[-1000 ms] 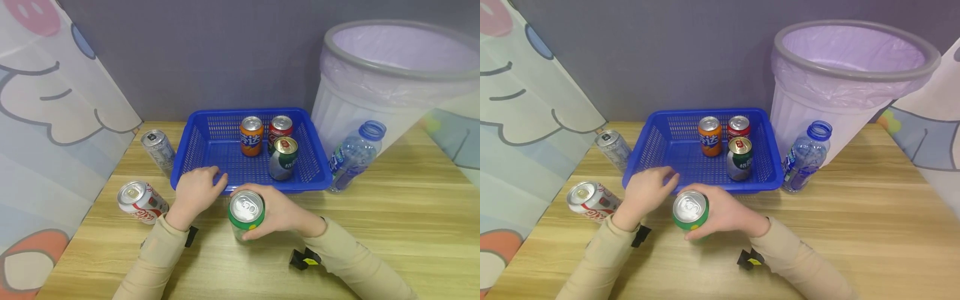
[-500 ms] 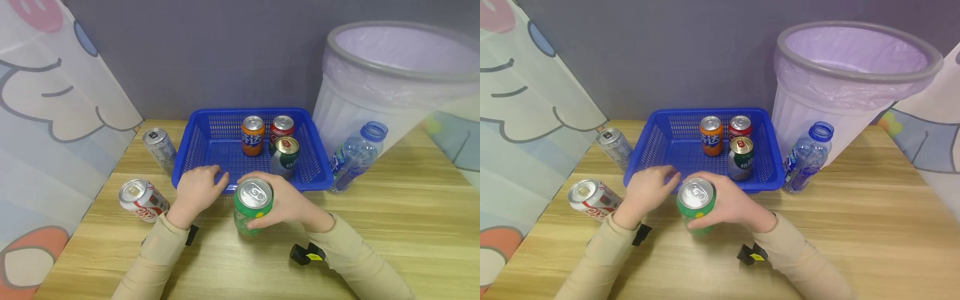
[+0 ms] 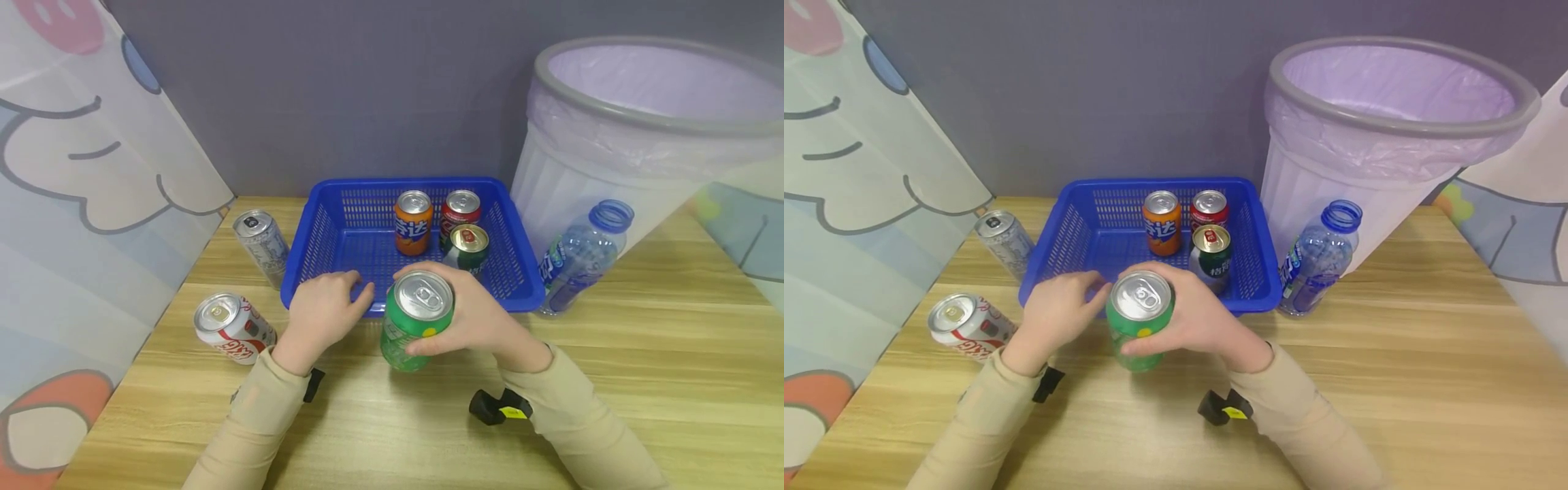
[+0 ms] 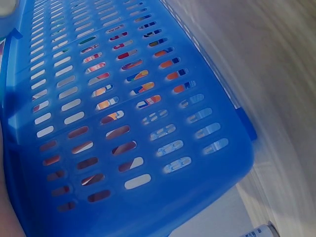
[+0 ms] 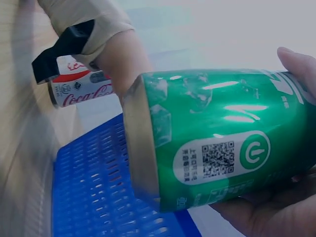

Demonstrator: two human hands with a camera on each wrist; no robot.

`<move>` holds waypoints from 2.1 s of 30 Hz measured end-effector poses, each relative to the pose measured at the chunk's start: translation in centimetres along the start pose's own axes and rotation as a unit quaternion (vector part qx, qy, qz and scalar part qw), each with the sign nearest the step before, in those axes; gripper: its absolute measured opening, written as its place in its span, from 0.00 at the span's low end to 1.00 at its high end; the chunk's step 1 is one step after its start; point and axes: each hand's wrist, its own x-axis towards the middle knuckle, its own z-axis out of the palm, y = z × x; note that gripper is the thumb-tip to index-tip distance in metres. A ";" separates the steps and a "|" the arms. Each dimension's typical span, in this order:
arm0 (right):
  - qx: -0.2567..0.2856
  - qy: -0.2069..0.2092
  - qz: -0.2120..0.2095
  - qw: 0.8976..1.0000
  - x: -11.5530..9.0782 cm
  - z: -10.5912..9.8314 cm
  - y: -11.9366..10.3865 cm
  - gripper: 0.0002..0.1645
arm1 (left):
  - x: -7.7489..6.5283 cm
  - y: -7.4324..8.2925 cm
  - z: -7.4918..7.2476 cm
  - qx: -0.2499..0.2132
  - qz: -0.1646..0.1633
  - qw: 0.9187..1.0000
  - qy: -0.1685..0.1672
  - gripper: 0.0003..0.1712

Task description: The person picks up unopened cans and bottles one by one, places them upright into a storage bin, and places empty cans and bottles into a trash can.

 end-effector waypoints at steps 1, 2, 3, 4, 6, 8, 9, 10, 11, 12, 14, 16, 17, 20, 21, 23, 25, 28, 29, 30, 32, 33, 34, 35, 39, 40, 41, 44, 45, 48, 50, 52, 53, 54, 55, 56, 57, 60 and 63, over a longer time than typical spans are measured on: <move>0.004 0.002 0.000 1.000 0.0 -0.1 0.0 0.44 | 0.0 0.0 0.0 0.000 0.001 1.000 0.001 0.21; 0.007 0.003 0.000 1.000 0.1 -0.2 -0.1 0.44 | 0.0 0.0 0.0 0.000 0.001 1.000 0.003 0.21; 0.009 0.003 -0.002 1.000 0.1 -0.3 -0.1 0.44 | 0.0 0.0 0.0 -0.001 0.002 1.000 0.004 0.21; 0.011 0.004 -0.002 1.000 0.1 -0.3 -0.2 0.44 | 0.0 0.0 0.0 -0.002 0.003 1.000 0.006 0.21; 0.011 0.004 -0.004 1.000 0.1 -0.3 -0.3 0.44 | -0.1 0.0 0.0 -0.002 0.004 1.000 0.008 0.20; 0.015 0.004 -0.003 1.000 0.1 -0.4 -0.4 0.44 | -0.1 0.0 0.1 -0.001 0.006 1.000 0.012 0.20; 0.016 0.004 -0.004 1.000 0.1 -0.4 -0.5 0.44 | -0.1 0.0 0.1 0.000 0.007 1.000 0.014 0.20; 0.019 0.003 -0.005 1.000 0.1 -0.4 -0.5 0.44 | -0.1 0.0 0.1 0.002 0.007 1.000 0.015 0.20; 0.022 0.004 -0.004 1.000 0.1 -0.5 -0.6 0.44 | -0.1 0.0 0.1 0.003 0.008 1.000 0.017 0.20; 0.024 0.005 -0.003 1.000 0.1 -0.5 -0.7 0.44 | -0.1 -0.1 0.2 0.005 0.009 1.000 0.019 0.20; 0.030 0.009 -0.001 1.000 0.1 -0.6 -0.9 0.43 | -0.1 -0.1 0.2 0.007 0.011 1.000 0.020 0.20; 0.032 0.016 -0.002 0.999 0.2 -0.8 -1.0 0.43 | -0.1 -0.1 0.2 0.007 0.011 1.000 0.021 0.20; 0.034 0.020 0.000 0.999 0.2 -0.8 -1.1 0.43 | -0.1 0.0 0.2 0.007 0.011 1.000 0.021 0.20; 0.032 0.039 0.001 0.999 0.2 -1.1 -1.2 0.42 | -0.1 0.0 0.2 0.006 0.010 1.000 0.020 0.20; 0.032 0.048 0.006 0.998 0.2 -1.2 -1.2 0.41 | -0.1 0.0 0.2 0.006 0.010 1.000 0.020 0.20; 0.025 0.067 0.013 0.997 0.1 -1.5 -1.2 0.41 | -0.1 0.0 0.2 0.006 0.011 1.000 0.022 0.20; 0.011 0.086 0.016 0.996 0.1 -1.7 -1.2 0.40 | -0.1 0.0 0.2 0.006 0.012 1.000 0.024 0.20; -0.008 0.110 0.021 0.994 0.1 -1.9 -1.2 0.40 | -0.1 -0.1 0.3 0.005 0.014 1.000 0.025 0.20; -0.011 0.117 0.024 0.993 0.1 -1.9 -1.2 0.40 | -0.1 -0.1 0.3 0.005 0.014 1.000 0.024 0.20; -0.017 0.123 0.026 0.992 0.1 -1.9 -1.2 0.40 | -0.1 -0.1 0.3 0.005 0.013 1.000 0.023 0.20; -0.021 0.135 0.032 0.990 0.2 -1.9 -1.2 0.41 | -0.1 -0.1 0.2 0.004 0.012 1.000 0.021 0.20; -0.022 0.142 0.035 0.989 0.2 -1.9 -1.3 0.41 | -0.1 0.0 0.2 0.004 0.011 1.000 0.020 0.20; -0.023 0.149 0.038 0.988 0.2 -1.9 -1.3 0.41 | -0.1 0.0 0.2 0.004 0.011 1.000 0.019 0.20; -0.022 0.156 0.041 0.987 0.2 -1.9 -1.3 0.41 | -0.1 0.0 0.2 0.004 0.010 1.000 0.019 0.21; -0.014 0.183 0.049 0.982 0.4 -1.7 -1.1 0.42 | -0.1 0.0 0.2 0.004 0.012 1.000 0.018 0.21; -0.012 0.190 0.049 0.980 0.4 -1.7 -1.1 0.42 | -0.1 0.0 0.2 0.004 0.012 1.000 0.018 0.21; -0.009 0.196 0.047 0.979 0.5 -1.6 -1.0 0.43 | -0.1 0.0 0.3 0.004 0.012 1.000 0.017 0.21; -0.003 0.213 0.037 0.976 0.7 -1.5 -0.7 0.43 | -0.1 0.0 0.3 0.004 0.012 1.000 0.015 0.21; 0.000 0.217 0.033 0.976 0.7 -1.5 -0.6 0.43 | -0.1 0.0 0.3 0.004 0.012 1.000 0.014 0.21; 0.009 0.224 0.021 0.974 0.9 -1.3 -0.3 0.43 | -0.1 0.0 0.3 0.005 0.009 1.000 0.013 0.21; 0.010 0.229 0.015 0.973 1.1 -1.2 -0.1 0.44 | -0.1 0.0 0.3 0.005 0.007 1.000 0.013 0.21; 0.009 0.235 0.012 0.972 1.2 -1.0 0.1 0.44 | -0.2 0.0 0.3 0.006 0.005 1.000 0.013 0.21; 0.006 0.238 0.013 0.971 1.3 -1.0 0.2 0.44 | -0.2 0.0 0.3 0.005 0.004 1.000 0.013 0.21; 0.000 0.242 0.018 0.970 1.4 -0.9 0.4 0.44 | -0.2 0.0 0.3 0.005 0.004 1.000 0.013 0.21; -0.006 0.247 0.023 0.969 1.5 -0.9 0.6 0.44 | -0.2 0.0 0.3 0.005 0.004 1.000 0.013 0.21; -0.010 0.251 0.030 0.968 1.6 -0.9 0.7 0.45 | -0.2 0.0 0.3 0.006 0.004 1.000 0.012 0.22; -0.016 0.254 0.040 0.966 1.6 -0.9 0.9 0.45 | -0.2 0.0 0.2 0.006 0.004 1.000 0.012 0.22; -0.036 0.257 0.063 0.964 1.9 -0.8 1.5 0.46 | -0.2 0.0 0.3 0.005 0.006 1.000 0.013 0.22; -0.053 0.245 0.074 0.965 2.0 -0.8 2.1 0.46 | -0.2 -0.1 0.3 0.005 0.008 1.000 0.014 0.22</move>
